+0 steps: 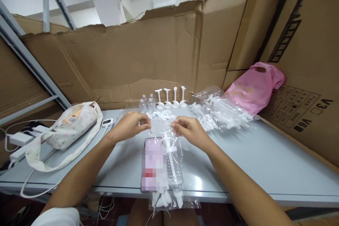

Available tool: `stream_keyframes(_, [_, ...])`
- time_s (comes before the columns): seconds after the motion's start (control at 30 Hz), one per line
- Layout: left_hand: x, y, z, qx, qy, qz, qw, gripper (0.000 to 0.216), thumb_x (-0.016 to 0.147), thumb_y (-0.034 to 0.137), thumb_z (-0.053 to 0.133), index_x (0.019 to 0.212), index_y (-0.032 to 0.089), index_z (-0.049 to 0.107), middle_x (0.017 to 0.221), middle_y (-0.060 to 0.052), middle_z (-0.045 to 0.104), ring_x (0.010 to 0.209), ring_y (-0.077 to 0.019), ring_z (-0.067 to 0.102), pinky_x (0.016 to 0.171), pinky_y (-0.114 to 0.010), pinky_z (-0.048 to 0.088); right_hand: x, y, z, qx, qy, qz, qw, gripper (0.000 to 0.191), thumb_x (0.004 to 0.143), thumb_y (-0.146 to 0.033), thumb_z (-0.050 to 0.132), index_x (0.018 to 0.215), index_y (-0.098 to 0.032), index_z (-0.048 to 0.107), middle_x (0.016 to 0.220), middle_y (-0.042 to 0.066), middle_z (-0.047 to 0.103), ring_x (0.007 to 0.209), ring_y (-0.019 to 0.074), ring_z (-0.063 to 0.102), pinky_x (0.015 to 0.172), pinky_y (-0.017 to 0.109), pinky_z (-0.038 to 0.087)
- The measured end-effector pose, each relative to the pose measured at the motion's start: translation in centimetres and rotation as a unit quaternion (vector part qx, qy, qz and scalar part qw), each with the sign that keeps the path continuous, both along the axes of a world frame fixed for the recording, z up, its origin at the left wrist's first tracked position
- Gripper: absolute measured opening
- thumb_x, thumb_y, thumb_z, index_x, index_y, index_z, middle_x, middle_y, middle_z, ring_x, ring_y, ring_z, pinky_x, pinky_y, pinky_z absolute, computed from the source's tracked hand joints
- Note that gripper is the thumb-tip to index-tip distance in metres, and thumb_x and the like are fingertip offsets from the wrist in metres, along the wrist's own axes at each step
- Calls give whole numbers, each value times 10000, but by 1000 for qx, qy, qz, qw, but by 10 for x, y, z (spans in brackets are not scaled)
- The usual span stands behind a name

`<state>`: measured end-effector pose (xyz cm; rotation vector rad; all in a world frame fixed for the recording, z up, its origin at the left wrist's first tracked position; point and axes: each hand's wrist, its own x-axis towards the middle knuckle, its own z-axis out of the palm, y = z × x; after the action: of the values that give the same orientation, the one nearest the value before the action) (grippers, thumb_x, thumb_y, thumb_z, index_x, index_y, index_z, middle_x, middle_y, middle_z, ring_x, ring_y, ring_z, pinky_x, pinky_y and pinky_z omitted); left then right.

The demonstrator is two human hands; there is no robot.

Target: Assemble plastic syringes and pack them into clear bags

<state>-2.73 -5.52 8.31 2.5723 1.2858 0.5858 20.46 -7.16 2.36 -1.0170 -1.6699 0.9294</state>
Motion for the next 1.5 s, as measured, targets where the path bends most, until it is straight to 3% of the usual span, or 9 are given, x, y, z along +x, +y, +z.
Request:
stream_keyframes(0.2, [-18,1,-10,-97,-157,19,983,124,781,299,611,739,185,639,804,-33,689,798,-182,628,710,-290,456,2,3,1,13,-10,14,1000,294,800,-465,619,718,-183,622,608,15,645,556,143,585,555,290,468])
stream_keyframes(0.37, [-3,2,-24,-242,-399,-20,884,202,791,329,606,766,161,496,707,-7,595,594,-108,600,579,-254,510,5,6,-3,-56,70,36,995,366,766,-500,652,955,-187,638,761,38,686,651,158,626,645,320,503])
stream_keyframes(0.53, [13,-6,-23,-172,-506,9,845,202,815,336,555,806,187,419,724,27,552,508,-84,559,405,-200,462,-7,-11,-24,-196,136,100,966,624,711,-509,709,1229,-229,503,983,82,682,872,205,659,748,358,529])
stream_keyframes(0.67, [20,-12,-15,-122,-514,-23,849,206,850,349,527,813,187,405,740,20,547,522,-81,556,416,-198,475,-26,-33,-44,-190,148,137,961,726,649,-486,765,1262,-247,458,990,75,666,914,235,652,763,374,522])
stream_keyframes(0.9, [-3,-5,-18,-3,-415,40,909,427,850,411,558,1214,231,425,1006,-57,584,726,-125,600,574,-232,500,28,-17,-12,-81,35,-136,987,562,601,-511,769,1034,-247,526,927,66,656,855,258,635,713,382,507])
stream_keyframes(1.0, [-30,9,-28,82,-263,122,954,354,847,375,553,1174,244,511,1076,-57,605,823,-160,597,700,-281,484,81,12,20,30,-105,-281,953,485,652,-492,728,998,-208,540,1075,118,625,931,269,597,725,352,466])
stream_keyframes(1.07, [-47,21,-37,92,-160,173,968,289,861,365,513,1117,239,556,1126,-62,604,887,-191,602,766,-313,473,111,33,40,6,-215,-346,913,464,699,-469,692,1015,-163,545,1084,147,625,885,249,603,680,322,442])
stream_keyframes(1.27, [-77,39,-55,9,111,273,955,381,857,370,470,1187,201,559,1252,-113,578,1180,-297,498,971,-396,374,158,70,66,-91,-371,-408,829,371,819,-391,561,768,-34,648,837,243,653,801,278,613,615,362,357])
stream_keyframes(1.5, [-77,38,-66,-56,157,250,954,401,815,371,504,1165,199,594,1186,-145,627,1088,-341,577,866,-430,426,156,86,67,-108,-429,-439,782,390,810,-306,595,990,34,664,1067,382,605,993,390,593,637,421,325])
